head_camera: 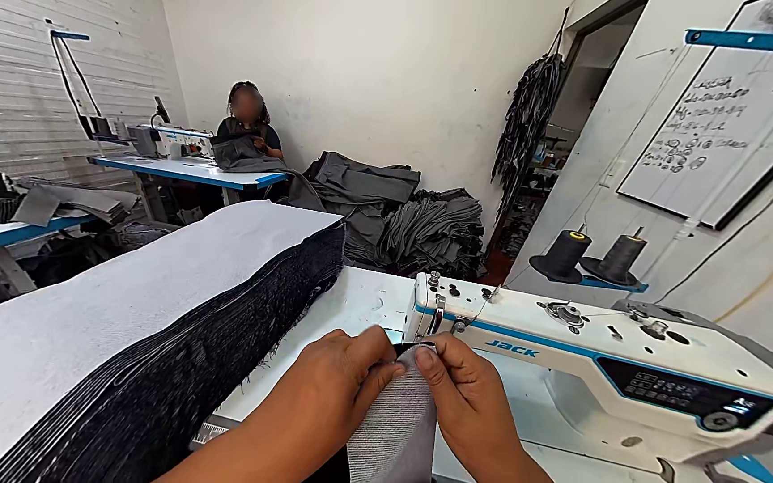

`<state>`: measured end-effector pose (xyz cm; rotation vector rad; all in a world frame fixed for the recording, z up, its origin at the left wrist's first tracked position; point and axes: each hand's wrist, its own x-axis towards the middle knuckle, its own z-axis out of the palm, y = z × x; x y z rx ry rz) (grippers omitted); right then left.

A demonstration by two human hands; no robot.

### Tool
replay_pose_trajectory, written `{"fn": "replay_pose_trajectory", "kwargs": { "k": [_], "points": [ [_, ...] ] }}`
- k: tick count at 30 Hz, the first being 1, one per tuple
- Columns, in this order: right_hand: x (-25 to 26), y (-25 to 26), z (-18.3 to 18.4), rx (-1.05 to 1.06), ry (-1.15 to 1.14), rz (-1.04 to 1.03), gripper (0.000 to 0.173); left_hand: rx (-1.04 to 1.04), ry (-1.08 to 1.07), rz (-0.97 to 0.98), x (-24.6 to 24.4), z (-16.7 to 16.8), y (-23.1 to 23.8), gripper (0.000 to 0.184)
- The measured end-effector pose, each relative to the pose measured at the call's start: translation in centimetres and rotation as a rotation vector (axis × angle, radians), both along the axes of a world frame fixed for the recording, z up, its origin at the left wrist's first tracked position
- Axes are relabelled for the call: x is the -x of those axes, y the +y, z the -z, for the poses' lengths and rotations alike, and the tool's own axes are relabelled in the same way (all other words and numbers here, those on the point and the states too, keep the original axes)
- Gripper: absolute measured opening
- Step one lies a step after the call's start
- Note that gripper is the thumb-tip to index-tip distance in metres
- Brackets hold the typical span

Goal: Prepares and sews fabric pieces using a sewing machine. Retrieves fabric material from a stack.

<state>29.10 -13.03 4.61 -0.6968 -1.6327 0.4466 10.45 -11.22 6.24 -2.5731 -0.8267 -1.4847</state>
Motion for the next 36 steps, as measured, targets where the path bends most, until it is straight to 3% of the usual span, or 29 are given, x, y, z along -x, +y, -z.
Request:
{"fn": "replay_pose_trajectory", "kwargs": {
  "k": [4,9,10,12,14,15,17,19,21,23,24,26,30,36],
  "points": [
    [0.7,0.3,0.5,-0.104,-0.031,0.07,0.026,0.023,0.062,-0.162,-0.2,-0.3,-0.5,0.051],
    [1.1,0.8,0.7,-0.135,0.009,0.095,0.019,-0.018,0.139,-0.16,-0.1,-0.7,0.4,0.038],
    [1.1,1.1,0.9,-0.088,0.015,0.093,0.021,0.016,0.17,-0.147,0.1,-1.1,1.1,0.035],
    [0.8,1.7,1.4,0.124,-0.055,0.013,0.048,0.195,0.298,-0.171,0.5,-3.0,3.6,0.03],
    [0.6,2.4,2.9,0.407,-0.141,-0.107,0.051,0.487,0.489,-0.268,0.3,-4.4,8.3,0.032],
    [0.7,2.5,4.3,0.558,-0.166,-0.188,0.046,0.603,0.577,-0.316,0.0,-3.7,10.9,0.033],
    [1.2,1.5,8.8,0.855,-0.071,-0.351,0.039,0.778,0.69,-0.335,-1.0,1.3,14.6,0.035],
    [1.0,-0.8,13.8,1.106,0.009,-0.469,0.04,0.922,0.761,-0.252,-2.8,8.7,14.6,0.037],
    [-0.5,-2.1,16.2,1.221,-0.142,-0.57,0.045,0.973,0.728,-0.143,-4.8,14.0,12.7,0.038],
    [-2.6,-1.6,14.7,1.088,-0.529,-0.448,0.043,0.942,0.63,-0.058,-6.0,16.3,11.8,0.039],
    [-3.4,-1.0,13.4,0.993,-0.744,-0.285,0.037,0.939,0.605,-0.035,-6.6,16.6,11.8,0.038],
    [-4.6,0.8,12.3,0.822,-0.951,0.054,0.041,0.975,0.61,-0.043,-7.9,16.3,12.0,0.037],
    [-6.7,5.0,14.9,0.847,-1.028,0.179,0.078,0.957,0.576,-0.121,-9.5,16.6,13.3,0.036],
    [-7.3,6.9,16.0,0.852,-0.956,0.227,0.083,0.873,0.574,-0.116,-10.1,17.2,15.4,0.034]
  ]
}}
